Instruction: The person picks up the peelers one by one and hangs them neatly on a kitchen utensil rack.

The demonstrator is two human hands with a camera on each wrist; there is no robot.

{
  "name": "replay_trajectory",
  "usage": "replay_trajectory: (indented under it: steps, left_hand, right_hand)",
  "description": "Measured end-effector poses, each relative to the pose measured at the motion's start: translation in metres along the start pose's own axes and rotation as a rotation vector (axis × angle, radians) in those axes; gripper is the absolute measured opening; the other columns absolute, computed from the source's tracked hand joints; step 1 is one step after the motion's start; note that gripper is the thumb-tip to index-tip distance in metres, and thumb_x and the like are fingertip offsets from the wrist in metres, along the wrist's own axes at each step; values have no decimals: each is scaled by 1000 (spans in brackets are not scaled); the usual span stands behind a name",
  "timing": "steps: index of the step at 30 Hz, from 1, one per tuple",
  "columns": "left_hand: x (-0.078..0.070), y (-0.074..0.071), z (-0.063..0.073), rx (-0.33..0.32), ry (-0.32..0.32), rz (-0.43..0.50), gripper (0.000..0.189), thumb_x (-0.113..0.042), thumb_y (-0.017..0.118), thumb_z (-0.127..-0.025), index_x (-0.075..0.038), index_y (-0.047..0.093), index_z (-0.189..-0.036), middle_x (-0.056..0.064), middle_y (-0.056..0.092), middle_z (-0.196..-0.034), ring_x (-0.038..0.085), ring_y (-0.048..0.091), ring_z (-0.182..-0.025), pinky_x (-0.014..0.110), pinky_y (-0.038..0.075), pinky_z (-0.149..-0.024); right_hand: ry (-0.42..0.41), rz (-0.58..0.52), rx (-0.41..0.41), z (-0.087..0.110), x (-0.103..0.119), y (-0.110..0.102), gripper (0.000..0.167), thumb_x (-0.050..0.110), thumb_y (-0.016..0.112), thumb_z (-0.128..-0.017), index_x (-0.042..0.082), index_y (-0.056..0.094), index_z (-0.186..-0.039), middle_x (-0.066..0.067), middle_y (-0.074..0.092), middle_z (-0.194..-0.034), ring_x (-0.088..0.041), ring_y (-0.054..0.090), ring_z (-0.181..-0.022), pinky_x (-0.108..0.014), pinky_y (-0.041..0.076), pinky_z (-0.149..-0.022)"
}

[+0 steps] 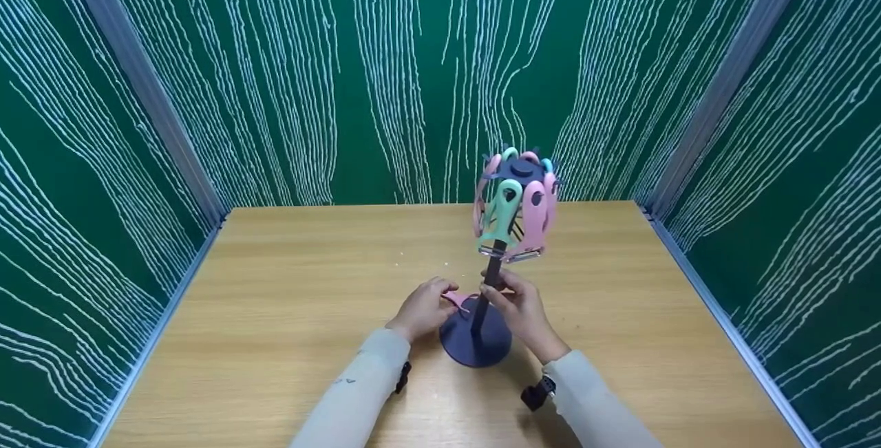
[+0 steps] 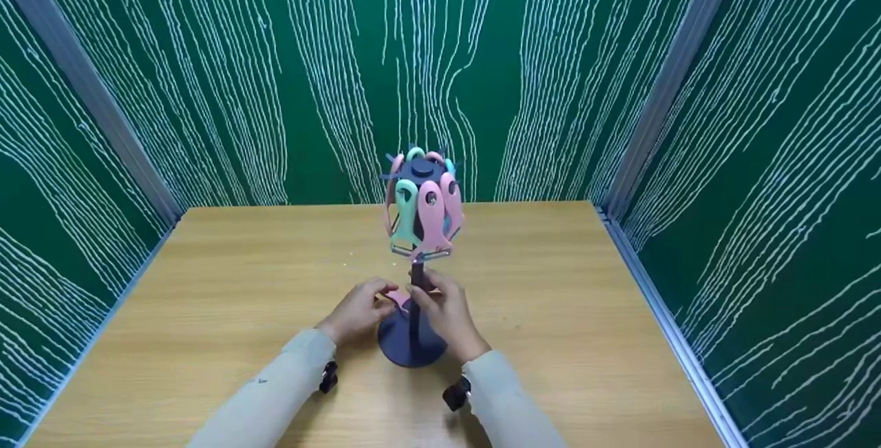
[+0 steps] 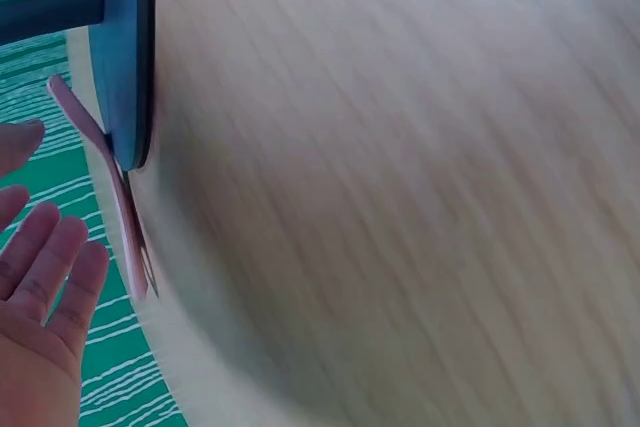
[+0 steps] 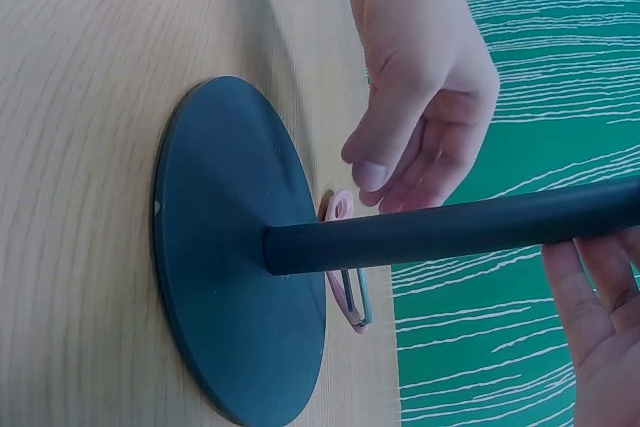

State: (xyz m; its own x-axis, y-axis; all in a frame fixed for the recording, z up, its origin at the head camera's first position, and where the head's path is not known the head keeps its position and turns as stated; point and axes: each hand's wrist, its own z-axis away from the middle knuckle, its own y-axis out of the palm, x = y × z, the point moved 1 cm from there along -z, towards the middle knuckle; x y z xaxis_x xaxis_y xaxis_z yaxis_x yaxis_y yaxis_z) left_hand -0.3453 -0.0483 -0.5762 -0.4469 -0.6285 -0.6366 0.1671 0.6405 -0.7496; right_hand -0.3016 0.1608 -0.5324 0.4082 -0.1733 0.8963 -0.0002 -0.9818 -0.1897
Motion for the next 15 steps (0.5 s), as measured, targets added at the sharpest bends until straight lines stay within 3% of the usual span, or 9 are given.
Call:
replay_trajectory:
  steps: [12, 13, 15]
  left_hand:
    - [-3, 9, -7, 80, -44, -49, 43, -10, 79, -97, 0, 69, -137, 15, 72, -139, 32, 67, -131, 47, 51, -118]
    - [0, 11, -9, 86, -42, -44, 44, -10, 78, -97, 0, 68, -138, 15, 72, -139, 32, 67, -132, 48, 51, -117]
    - [19, 25, -17, 74, -7, -58, 44, -11, 75, -97, -2, 68, -139, 13, 72, -139, 30, 68, -131, 47, 52, -116]
  right_hand:
    - [12, 30, 7, 1, 1, -1, 22, -8, 71, -99, -8, 75, -121, -21, 76, -104, -5, 69, -93, -18, 61, -82]
    - [8, 32, 3, 1, 0, 0, 22, -8, 72, -99, -8, 75, -120, -21, 76, -103, -5, 69, -92, -18, 61, -82]
    - [-3, 29, -2, 1, 0, 0, 22, -9, 71, -99, -9, 75, -120, -21, 76, -102, -4, 69, -91, -18, 61, -80]
